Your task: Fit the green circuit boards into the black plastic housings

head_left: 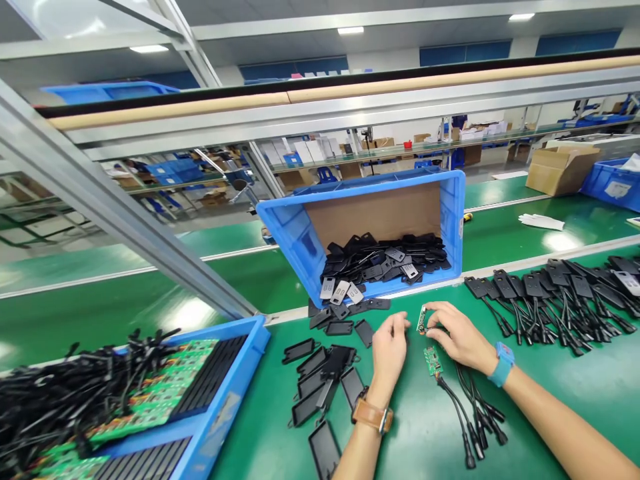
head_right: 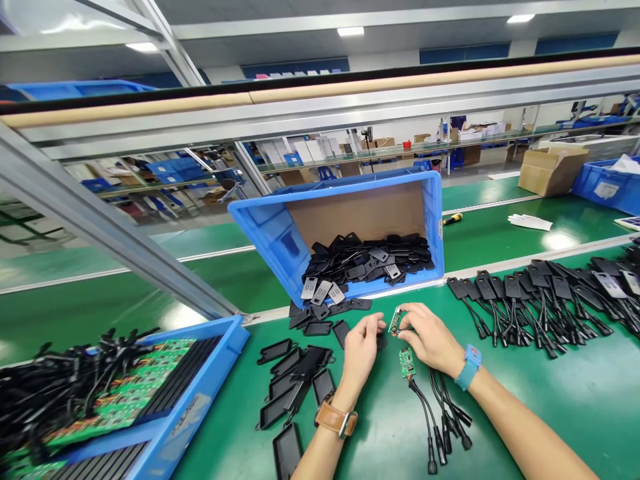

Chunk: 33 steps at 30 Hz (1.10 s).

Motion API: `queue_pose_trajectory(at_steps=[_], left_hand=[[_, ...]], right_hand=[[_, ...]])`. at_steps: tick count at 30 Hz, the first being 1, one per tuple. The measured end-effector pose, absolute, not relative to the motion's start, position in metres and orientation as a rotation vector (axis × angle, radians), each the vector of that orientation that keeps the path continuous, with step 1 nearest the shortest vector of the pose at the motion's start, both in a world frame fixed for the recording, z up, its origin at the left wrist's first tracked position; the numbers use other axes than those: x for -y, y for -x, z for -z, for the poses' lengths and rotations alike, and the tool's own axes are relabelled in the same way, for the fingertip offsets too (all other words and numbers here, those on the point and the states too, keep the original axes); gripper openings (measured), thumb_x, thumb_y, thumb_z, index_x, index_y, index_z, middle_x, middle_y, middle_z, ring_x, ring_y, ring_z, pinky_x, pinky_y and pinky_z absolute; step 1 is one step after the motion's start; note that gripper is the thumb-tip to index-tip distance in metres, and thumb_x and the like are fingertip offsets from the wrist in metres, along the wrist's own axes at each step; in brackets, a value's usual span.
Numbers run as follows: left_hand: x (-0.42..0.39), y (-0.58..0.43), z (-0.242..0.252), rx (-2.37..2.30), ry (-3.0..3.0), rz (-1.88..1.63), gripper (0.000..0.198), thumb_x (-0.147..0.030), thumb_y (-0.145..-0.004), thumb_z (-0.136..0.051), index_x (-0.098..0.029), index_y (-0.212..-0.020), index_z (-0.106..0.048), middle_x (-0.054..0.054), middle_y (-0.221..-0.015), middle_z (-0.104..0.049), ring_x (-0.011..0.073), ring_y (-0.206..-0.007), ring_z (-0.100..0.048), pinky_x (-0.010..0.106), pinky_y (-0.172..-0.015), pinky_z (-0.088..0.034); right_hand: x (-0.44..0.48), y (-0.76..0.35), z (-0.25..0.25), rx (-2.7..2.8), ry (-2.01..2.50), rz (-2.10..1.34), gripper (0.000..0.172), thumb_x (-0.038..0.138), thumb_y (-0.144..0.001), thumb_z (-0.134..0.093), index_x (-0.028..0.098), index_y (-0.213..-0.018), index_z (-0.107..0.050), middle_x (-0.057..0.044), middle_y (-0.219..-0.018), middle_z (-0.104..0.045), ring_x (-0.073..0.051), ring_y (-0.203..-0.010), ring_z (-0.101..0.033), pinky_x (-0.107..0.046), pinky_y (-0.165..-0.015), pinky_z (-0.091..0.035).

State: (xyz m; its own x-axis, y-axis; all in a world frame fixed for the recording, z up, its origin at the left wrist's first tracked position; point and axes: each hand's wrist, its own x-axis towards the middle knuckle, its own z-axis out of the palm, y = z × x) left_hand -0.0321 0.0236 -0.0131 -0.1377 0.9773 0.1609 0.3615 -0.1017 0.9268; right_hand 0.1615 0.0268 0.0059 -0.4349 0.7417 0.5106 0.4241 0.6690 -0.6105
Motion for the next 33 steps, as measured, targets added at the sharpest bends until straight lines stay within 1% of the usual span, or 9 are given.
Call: queue_pose_trajectory(at_steps=[3, 6, 9, 14, 17, 22, 27, 30, 33], left_hand=[[-0.022, 0.039, 0.015, -2.136, -1.819, -1.116, 0.041, -0.044, -0.092, -0.049, -0.014, -0.114, -0.063, 0.015, -0.103, -0.064, 0.0311, -0.103, -0.057, 0.043, -0.089, -0.043], [-0.018, 0.037, 0.017, -2.407, -2.027, -0.751, 0.048, -0.046, -0.088, -0.056, -0.009, -0.118, -0.059, 0.017, -0.104, -0.060, 0.0345, -0.103, -0.054, 0.043, -0.084, -0.042], [-0.013, 0.029, 0.020, -2.392, -2.145, -0.545, 0.041, -0.037, -0.091, -0.053, -0.009, -0.120, -0.057, 0.016, -0.104, -0.060, 0.0331, -0.100, -0.054, 0.042, -0.081, -0.040], [-0.011, 0.021, 0.022, -2.184, -2.191, -0.542, 0.039, -0.019, -0.088, -0.050, -0.011, -0.127, -0.052, 0.015, -0.110, -0.061, 0.0301, -0.103, -0.054, 0.040, -0.084, -0.039], [-0.011, 0.024, 0.017, -2.199, -2.205, -0.645, 0.037, -0.025, -0.091, -0.049, -0.013, -0.126, -0.052, 0.015, -0.113, -0.060, 0.0302, -0.105, -0.053, 0.040, -0.085, -0.039], [-0.016, 0.044, 0.007, -2.684, -2.035, -0.595, 0.043, -0.043, -0.094, -0.045, -0.008, -0.116, -0.057, 0.019, -0.108, -0.057, 0.0353, -0.101, -0.051, 0.043, -0.079, -0.038], [-0.021, 0.058, 0.010, -2.778, -1.968, -0.375, 0.026, -0.032, -0.091, -0.051, -0.010, -0.102, -0.059, 0.016, -0.097, -0.056, 0.0335, -0.095, -0.053, 0.039, -0.075, -0.037], [-0.021, 0.056, 0.012, -2.639, -2.065, -0.385, 0.016, -0.022, -0.090, -0.051, -0.014, -0.101, -0.058, 0.013, -0.096, -0.057, 0.0309, -0.095, -0.054, 0.037, -0.075, -0.038], [-0.021, 0.053, 0.013, -2.517, -2.119, -0.477, 0.011, -0.022, -0.090, -0.053, -0.016, -0.098, -0.058, 0.011, -0.099, -0.057, 0.0295, -0.097, -0.055, 0.037, -0.077, -0.039]], right_hand=[[-0.027, -0.163, -0.007, 2.065, 0.919, -0.456, 0.005, 0.018, -0.093, -0.057, 0.021, -0.093, -0.060, -0.011, -0.120, -0.062, -0.026, -0.124, -0.052, -0.045, -0.099, -0.047], [-0.028, -0.163, -0.007, 2.062, 0.922, -0.417, 0.006, 0.018, -0.092, -0.057, 0.021, -0.094, -0.061, -0.011, -0.121, -0.062, -0.027, -0.124, -0.052, -0.046, -0.098, -0.048], [-0.027, -0.162, -0.006, 2.063, 0.917, -0.398, 0.006, 0.017, -0.092, -0.057, 0.021, -0.093, -0.061, -0.011, -0.121, -0.062, -0.027, -0.125, -0.051, -0.047, -0.099, -0.048], [-0.027, -0.161, -0.005, 2.087, 0.944, -0.406, 0.007, 0.017, -0.094, -0.056, 0.021, -0.094, -0.060, -0.011, -0.122, -0.061, -0.026, -0.127, -0.049, -0.046, -0.101, -0.046], [-0.027, -0.162, -0.005, 2.089, 0.965, -0.394, 0.006, 0.018, -0.094, -0.055, 0.021, -0.095, -0.060, -0.012, -0.125, -0.060, -0.026, -0.128, -0.048, -0.047, -0.102, -0.046], [-0.027, -0.163, -0.005, 2.097, 0.964, -0.388, 0.006, 0.018, -0.094, -0.055, 0.022, -0.094, -0.059, -0.011, -0.122, -0.061, -0.027, -0.128, -0.048, -0.047, -0.101, -0.046], [-0.026, -0.161, -0.004, 2.117, 0.968, -0.391, 0.005, 0.017, -0.094, -0.055, 0.022, -0.093, -0.058, -0.011, -0.124, -0.060, -0.026, -0.128, -0.048, -0.046, -0.100, -0.046], [-0.025, -0.160, -0.004, 2.126, 0.962, -0.386, 0.006, 0.017, -0.094, -0.055, 0.021, -0.093, -0.058, -0.011, -0.124, -0.061, -0.026, -0.128, -0.048, -0.045, -0.100, -0.046], [-0.025, -0.160, -0.005, 2.127, 0.970, -0.381, 0.005, 0.016, -0.094, -0.056, 0.021, -0.093, -0.058, -0.011, -0.124, -0.060, -0.026, -0.128, -0.048, -0.045, -0.100, -0.046]])
